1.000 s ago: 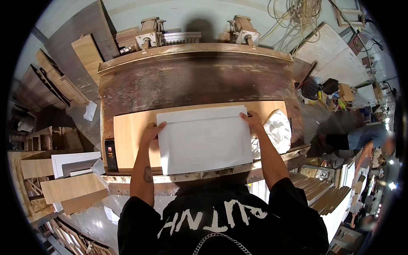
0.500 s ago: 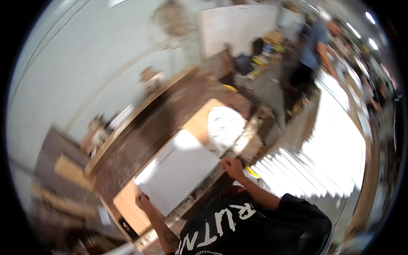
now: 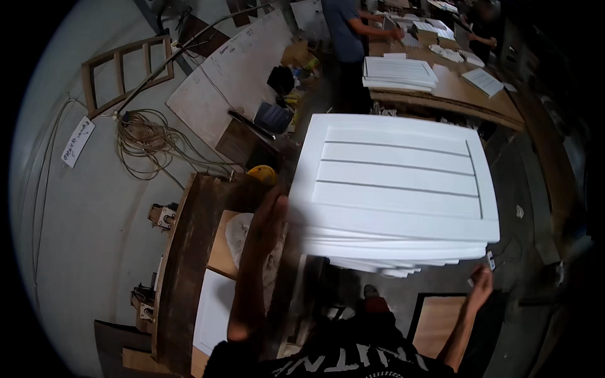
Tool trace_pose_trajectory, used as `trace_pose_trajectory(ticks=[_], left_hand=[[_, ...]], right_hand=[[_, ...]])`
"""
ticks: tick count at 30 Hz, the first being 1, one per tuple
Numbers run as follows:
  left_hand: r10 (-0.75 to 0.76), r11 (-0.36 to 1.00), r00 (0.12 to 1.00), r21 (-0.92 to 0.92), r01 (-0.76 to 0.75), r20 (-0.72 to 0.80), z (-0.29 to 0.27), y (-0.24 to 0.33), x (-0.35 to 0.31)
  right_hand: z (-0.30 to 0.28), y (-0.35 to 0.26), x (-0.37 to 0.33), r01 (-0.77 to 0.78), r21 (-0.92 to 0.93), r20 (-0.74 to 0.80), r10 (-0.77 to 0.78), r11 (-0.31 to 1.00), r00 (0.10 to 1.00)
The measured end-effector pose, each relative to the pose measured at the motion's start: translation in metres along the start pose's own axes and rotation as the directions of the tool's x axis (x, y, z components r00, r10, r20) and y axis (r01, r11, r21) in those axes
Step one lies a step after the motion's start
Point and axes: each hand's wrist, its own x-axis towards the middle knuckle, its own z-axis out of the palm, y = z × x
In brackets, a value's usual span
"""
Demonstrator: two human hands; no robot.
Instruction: The person picks up white slatted panels from a stack, wipes their surfaces and edges with a white cloth, and places them onto another stack.
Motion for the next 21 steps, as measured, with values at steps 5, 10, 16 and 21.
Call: trace_pose_trajectory(ticks=[5, 10, 16, 21], left_hand=[[-0.023, 0.928, 0.998, 0.371, 0.001, 0.053, 0.031, 0.024, 0.03], [0.034, 0.998, 0.993, -0.048, -0.04, -0.112, 0.028, 0.011, -0.003], [0.206, 0.96, 0.969, 0.223, -0.172, -0.139, 0.03, 0.004, -0.038], [-0.177, 0.984, 0.971, -0.062, 0.169, -0.162, -0.064, -0.019, -0.111]], right_hand=[[0.036, -0.181, 0.052, 0.166, 0.083, 0.197, -0.18, 0.983, 0.964], [0.061, -0.201, 0.064, 0.231, -0.047, 0.593, -0.159, 0.972, 0.79], [0.029, -0.244, 0.046, 0.455, -0.101, 0.308, -0.407, 0.885, 0.86], [0.059, -0.292, 0.004, 0.688, 0.005, 0.326, -0.652, 0.725, 0.685]])
